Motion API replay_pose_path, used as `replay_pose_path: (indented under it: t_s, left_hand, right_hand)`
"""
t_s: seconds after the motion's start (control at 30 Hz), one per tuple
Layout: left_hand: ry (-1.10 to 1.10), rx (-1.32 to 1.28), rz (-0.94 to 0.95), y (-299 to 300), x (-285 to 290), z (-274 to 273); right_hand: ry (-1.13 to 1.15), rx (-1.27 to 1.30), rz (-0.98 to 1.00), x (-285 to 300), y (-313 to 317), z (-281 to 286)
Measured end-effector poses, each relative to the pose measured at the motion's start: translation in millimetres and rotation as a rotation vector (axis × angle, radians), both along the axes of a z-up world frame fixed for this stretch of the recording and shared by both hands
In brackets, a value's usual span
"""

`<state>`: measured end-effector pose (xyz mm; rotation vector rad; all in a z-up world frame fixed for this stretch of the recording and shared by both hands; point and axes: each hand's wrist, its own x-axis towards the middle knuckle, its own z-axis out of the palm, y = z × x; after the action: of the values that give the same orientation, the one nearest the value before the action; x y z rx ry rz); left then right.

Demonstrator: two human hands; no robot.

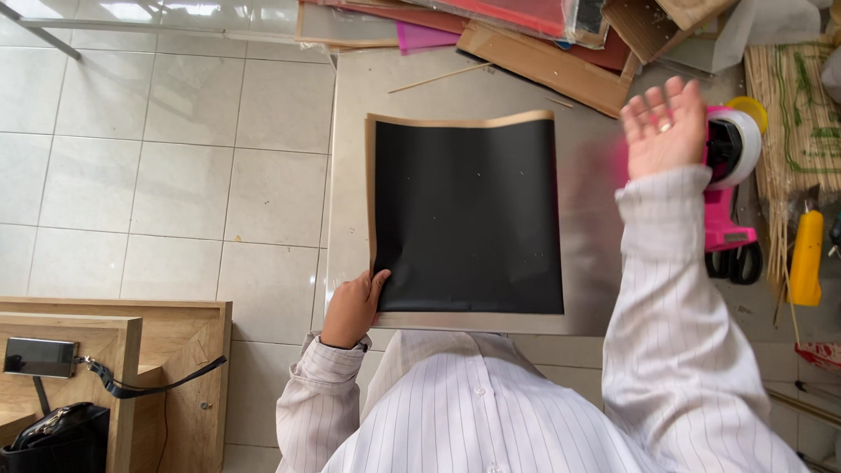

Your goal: The person folds and cuts black wrapping paper, then wraps a flower bouquet with a teddy bear inside. They use scissors to trim the paper and tape to secure the wrapping around the bouquet.

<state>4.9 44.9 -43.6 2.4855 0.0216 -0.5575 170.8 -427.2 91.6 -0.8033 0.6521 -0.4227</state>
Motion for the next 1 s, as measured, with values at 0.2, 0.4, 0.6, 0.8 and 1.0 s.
replay_pose_path:
  t_s: [0.2, 0.4, 0.6, 0.8, 1.0]
  left_hand:
    - [-0.123, 0.021, -0.114, 4.2, 3.0, -26.7]
    - [-0.063, -0.024, -0.298, 10.8, 17.9, -29.5]
    - [0.187, -0.205, 0.060, -1.1, 45.5, 21.3]
    - [0.199, -0.160, -0.103, 9.4, 117.4, 32.8]
    - [0.468, -0.375, 0.031, 7.9, 156.1, 87.3]
  right_hand:
    - [0.475, -0.552, -0.193, 114.4, -33.4, 15.2]
    - [0.096, 0.085, 0.002, 134.4, -41.1, 34.4]
    - [-0.056, -0.011, -0.065, 19.9, 16.1, 61.6]
    - [-0.205, -0.123, 0.500, -132.9, -9.9, 45.2]
    - [0.333, -0.523, 0.972, -187.7, -107.0, -35.2]
